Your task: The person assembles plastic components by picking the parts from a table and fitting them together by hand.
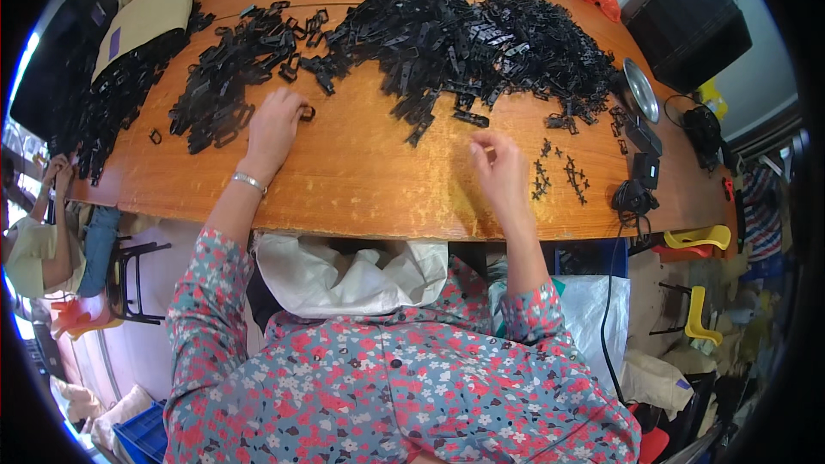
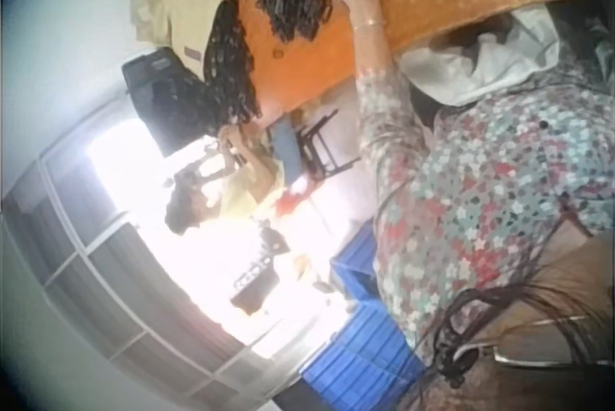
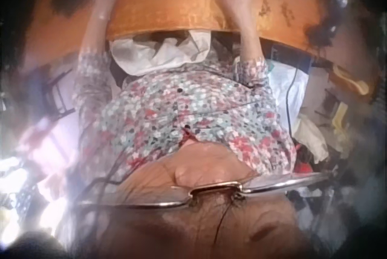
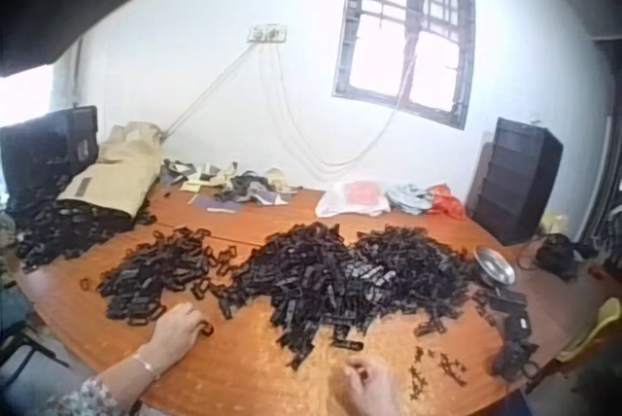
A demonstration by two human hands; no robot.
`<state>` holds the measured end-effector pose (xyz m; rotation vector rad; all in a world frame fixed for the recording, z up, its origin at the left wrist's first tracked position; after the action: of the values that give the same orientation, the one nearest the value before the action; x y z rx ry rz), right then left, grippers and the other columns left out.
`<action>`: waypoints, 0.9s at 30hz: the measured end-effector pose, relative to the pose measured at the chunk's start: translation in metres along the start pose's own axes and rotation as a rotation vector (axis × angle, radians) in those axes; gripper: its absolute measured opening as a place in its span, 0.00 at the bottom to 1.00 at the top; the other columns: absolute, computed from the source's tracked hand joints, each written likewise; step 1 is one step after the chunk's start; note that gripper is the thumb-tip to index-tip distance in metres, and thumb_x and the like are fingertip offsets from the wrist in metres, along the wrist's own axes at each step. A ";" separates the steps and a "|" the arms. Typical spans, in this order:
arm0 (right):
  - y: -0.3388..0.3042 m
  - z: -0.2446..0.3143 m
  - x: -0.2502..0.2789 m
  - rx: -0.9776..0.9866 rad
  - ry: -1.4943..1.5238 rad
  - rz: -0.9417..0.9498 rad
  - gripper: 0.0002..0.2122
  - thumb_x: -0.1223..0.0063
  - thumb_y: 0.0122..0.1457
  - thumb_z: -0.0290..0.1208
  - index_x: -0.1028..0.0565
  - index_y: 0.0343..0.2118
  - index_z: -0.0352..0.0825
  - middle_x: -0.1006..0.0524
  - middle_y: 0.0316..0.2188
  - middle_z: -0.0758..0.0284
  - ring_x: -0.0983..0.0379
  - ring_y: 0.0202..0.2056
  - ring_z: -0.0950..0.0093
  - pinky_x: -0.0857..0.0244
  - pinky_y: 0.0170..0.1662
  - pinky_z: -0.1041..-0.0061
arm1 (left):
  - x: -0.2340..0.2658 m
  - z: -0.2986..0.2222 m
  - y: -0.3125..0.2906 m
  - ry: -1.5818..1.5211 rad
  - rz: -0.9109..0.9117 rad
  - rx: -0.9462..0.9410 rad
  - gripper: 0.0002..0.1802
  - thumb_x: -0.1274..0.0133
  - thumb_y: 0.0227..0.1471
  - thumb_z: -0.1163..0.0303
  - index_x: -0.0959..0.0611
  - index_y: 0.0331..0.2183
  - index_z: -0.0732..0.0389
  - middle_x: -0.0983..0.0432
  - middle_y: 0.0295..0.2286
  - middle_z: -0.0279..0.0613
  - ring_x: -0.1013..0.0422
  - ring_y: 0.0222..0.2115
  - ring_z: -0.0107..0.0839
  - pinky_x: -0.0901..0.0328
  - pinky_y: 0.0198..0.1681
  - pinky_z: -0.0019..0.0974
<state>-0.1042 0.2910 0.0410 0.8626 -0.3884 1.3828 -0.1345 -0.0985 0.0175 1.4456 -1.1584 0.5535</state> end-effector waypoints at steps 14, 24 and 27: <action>0.087 -0.130 0.073 -0.402 -0.695 -0.255 0.16 0.44 0.62 0.25 0.20 0.54 0.39 0.22 0.52 0.58 0.30 0.58 0.58 0.31 0.58 0.62 | -0.014 -0.178 -0.044 -0.368 0.155 -0.169 0.09 0.43 0.52 0.77 0.14 0.37 0.57 0.23 0.35 0.41 0.26 0.40 0.44 0.28 0.41 0.45; 0.074 -0.090 0.052 -0.055 -0.156 -0.044 0.12 0.50 0.66 0.18 0.18 0.49 0.29 0.14 0.43 0.56 0.16 0.45 0.65 0.25 0.50 0.68 | -0.015 -0.178 -0.051 -0.451 0.090 -0.126 0.12 0.40 0.51 0.79 0.15 0.40 0.58 0.24 0.36 0.41 0.28 0.40 0.45 0.30 0.42 0.43; 0.064 -0.085 0.053 -0.065 -0.157 -0.090 0.12 0.49 0.66 0.18 0.18 0.48 0.29 0.14 0.42 0.56 0.16 0.45 0.68 0.26 0.49 0.70 | -0.016 -0.179 -0.051 -0.473 0.078 -0.126 0.12 0.39 0.52 0.77 0.15 0.41 0.60 0.24 0.36 0.42 0.27 0.39 0.45 0.31 0.42 0.43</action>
<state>-0.1752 0.3865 0.0424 0.9273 -0.5064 1.2167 -0.0482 0.0669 0.0240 1.4671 -1.5953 0.1859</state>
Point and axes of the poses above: each hand's wrist, its own y-axis towards the middle knuckle, its own x-axis out of the back of the hand, z = x × y, the point moved 4 cm from there along y, towards the middle knuckle
